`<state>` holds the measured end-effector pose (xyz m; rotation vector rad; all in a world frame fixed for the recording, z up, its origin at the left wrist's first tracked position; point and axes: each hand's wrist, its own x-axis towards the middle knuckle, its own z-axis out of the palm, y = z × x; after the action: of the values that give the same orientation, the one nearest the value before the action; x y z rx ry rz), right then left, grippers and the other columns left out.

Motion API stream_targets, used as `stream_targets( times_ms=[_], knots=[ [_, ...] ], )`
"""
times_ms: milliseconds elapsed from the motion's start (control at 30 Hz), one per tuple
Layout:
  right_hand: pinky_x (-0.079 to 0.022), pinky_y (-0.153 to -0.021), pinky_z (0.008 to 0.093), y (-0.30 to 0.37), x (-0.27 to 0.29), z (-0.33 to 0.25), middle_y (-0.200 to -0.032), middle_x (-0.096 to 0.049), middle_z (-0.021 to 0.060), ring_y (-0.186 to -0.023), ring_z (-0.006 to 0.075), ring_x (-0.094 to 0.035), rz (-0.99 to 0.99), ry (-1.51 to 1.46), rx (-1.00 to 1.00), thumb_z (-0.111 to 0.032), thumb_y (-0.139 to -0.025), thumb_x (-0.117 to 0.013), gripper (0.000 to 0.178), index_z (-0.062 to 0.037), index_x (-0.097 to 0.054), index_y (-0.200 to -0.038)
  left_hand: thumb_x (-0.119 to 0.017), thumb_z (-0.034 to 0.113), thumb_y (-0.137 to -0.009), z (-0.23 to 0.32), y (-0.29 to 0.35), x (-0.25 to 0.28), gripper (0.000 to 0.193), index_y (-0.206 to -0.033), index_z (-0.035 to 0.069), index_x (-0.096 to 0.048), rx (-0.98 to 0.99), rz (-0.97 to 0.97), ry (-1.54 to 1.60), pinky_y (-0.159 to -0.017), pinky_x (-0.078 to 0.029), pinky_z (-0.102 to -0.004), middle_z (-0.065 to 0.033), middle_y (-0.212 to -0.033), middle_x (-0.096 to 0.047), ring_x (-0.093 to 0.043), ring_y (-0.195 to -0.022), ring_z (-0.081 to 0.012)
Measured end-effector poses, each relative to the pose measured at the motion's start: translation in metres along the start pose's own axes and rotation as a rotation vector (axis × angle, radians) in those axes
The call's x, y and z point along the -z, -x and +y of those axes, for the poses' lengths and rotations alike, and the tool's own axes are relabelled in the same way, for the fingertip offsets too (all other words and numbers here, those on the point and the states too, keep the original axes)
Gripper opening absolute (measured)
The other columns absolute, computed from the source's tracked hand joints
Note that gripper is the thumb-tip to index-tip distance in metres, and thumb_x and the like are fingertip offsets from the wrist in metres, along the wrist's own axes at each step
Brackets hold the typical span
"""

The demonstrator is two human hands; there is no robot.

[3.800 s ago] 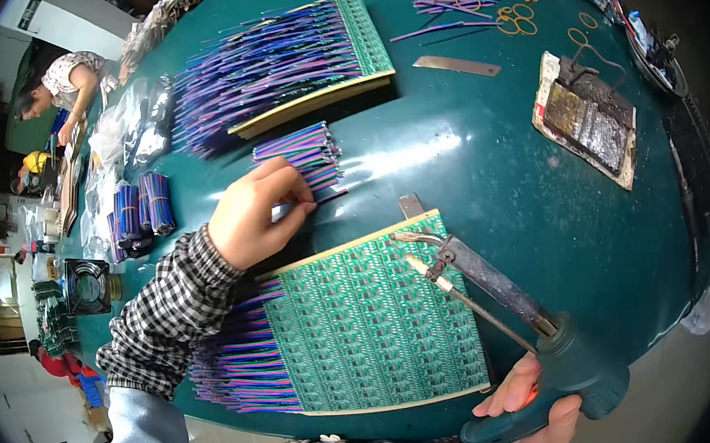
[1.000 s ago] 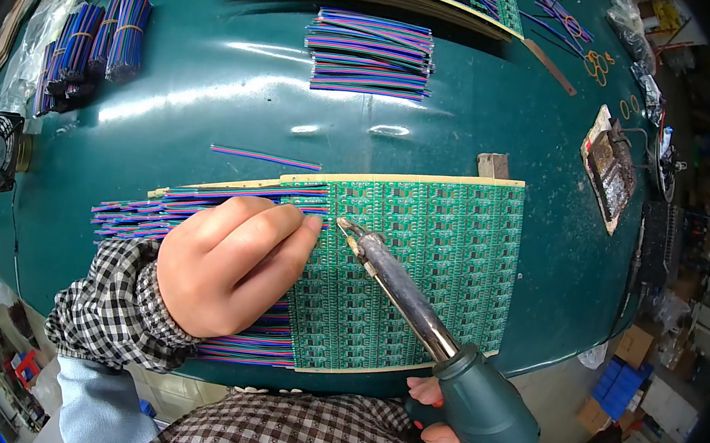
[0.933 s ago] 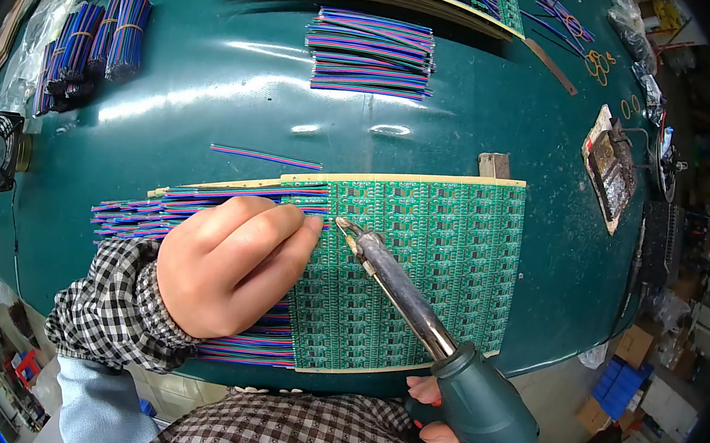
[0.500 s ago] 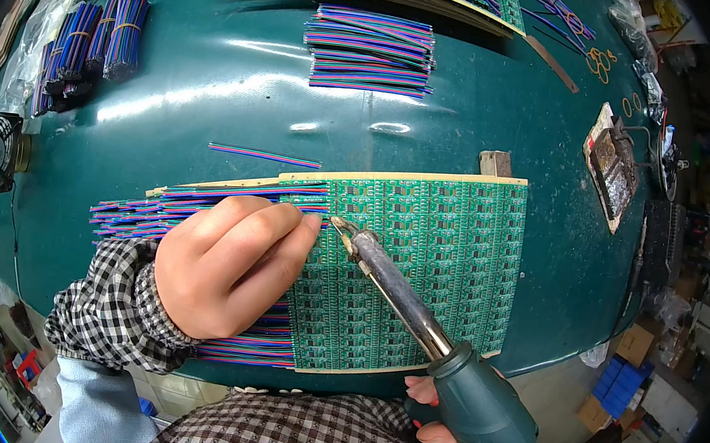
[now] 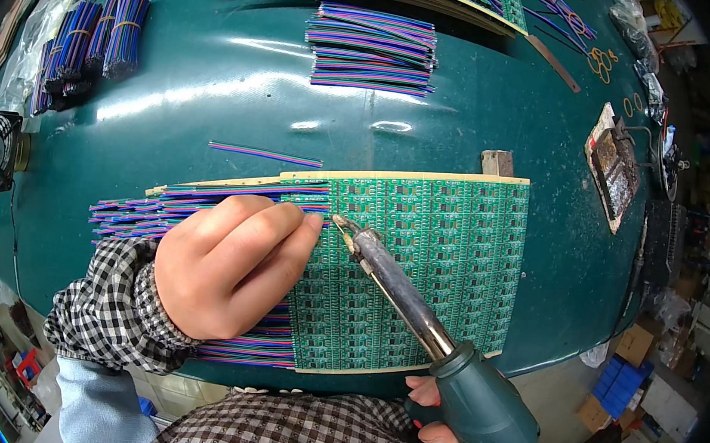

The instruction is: The person places ribbon cables onto circuit boards by hand and solders the wire ends to the boards using a soldering tool.

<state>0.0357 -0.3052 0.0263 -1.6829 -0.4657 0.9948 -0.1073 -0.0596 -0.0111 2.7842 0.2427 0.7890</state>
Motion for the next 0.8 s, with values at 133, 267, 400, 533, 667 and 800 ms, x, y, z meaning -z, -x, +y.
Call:
stream_targets(
  times_ms=[133,267,400,533,667,800],
  knots=[
    [-0.054,-0.076,0.045,-0.0023,-0.0028,-0.0035,-0.078,-0.056,0.0077,-0.073,0.0241,-0.06,0.0,0.005,-0.018,-0.054,-0.071,-0.072,0.086,0.009,-0.042,-0.12,-0.065,0.003,-0.061,0.0004,0.0002,0.0011,0.032,-0.091,-0.008,-0.064,0.0,-0.007,-0.011,-0.062,-0.051,-0.0281,-0.0125,-0.09,-0.056,-0.058,-0.073,-0.0216],
    [-0.054,-0.075,0.044,-0.0006,-0.001,-0.0015,-0.077,-0.055,0.0074,-0.072,0.0239,-0.06,-0.016,-0.002,0.008,-0.057,-0.07,-0.072,0.087,0.0092,-0.043,-0.119,-0.065,0.003,-0.061,-0.0003,-0.0002,0.0021,0.031,-0.091,-0.007,-0.064,-0.004,-0.019,-0.012,-0.062,-0.051,-0.0279,-0.0123,-0.09,-0.056,-0.058,-0.073,-0.0214],
    [-0.054,-0.075,0.044,0.0014,-0.0002,-0.0008,-0.078,-0.055,0.008,-0.073,0.0243,-0.06,0.021,-0.004,0.013,-0.058,-0.07,-0.07,0.087,0.009,-0.043,-0.119,-0.065,0.003,-0.061,0.001,-0.0002,0.0019,0.031,-0.091,-0.007,-0.064,0.003,-0.011,-0.015,-0.062,-0.051,-0.0279,-0.012,-0.09,-0.056,-0.058,-0.073,-0.0211],
    [-0.055,-0.076,0.0432,-0.0029,-0.0044,-0.0071,-0.082,-0.056,0.0106,-0.077,0.0253,-0.062,-0.004,0.016,0.007,-0.056,-0.072,-0.069,0.08,0.0088,-0.047,-0.113,-0.065,0.003,-0.062,0.0003,0.0003,0.0016,0.031,-0.091,-0.006,-0.064,0.007,-0.025,-0.005,-0.063,-0.051,-0.028,-0.0118,-0.09,-0.056,-0.058,-0.073,-0.0213],
    [-0.056,-0.074,0.0426,-0.0027,-0.0048,-0.0072,-0.084,-0.057,0.012,-0.078,0.026,-0.063,0.014,-0.01,0.054,-0.054,-0.074,-0.069,0.073,0.0089,-0.05,-0.107,-0.065,0.003,-0.061,0.0,0.0006,0.0025,0.031,-0.091,-0.006,-0.064,0.023,-0.048,0.013,-0.063,-0.051,-0.0284,-0.0119,-0.091,-0.056,-0.058,-0.073,-0.0215],
    [-0.056,-0.073,0.0445,-0.0003,-0.0013,-0.0047,-0.081,-0.057,0.0111,-0.075,0.026,-0.062,-0.007,-0.022,0.026,-0.053,-0.075,-0.069,0.071,0.0079,-0.051,-0.105,-0.065,0.003,-0.061,-0.0009,-0.0016,0.0064,0.032,-0.092,-0.006,-0.064,0.037,-0.079,0.056,-0.063,-0.051,-0.0291,-0.0118,-0.091,-0.057,-0.058,-0.075,-0.0219]
  ],
)
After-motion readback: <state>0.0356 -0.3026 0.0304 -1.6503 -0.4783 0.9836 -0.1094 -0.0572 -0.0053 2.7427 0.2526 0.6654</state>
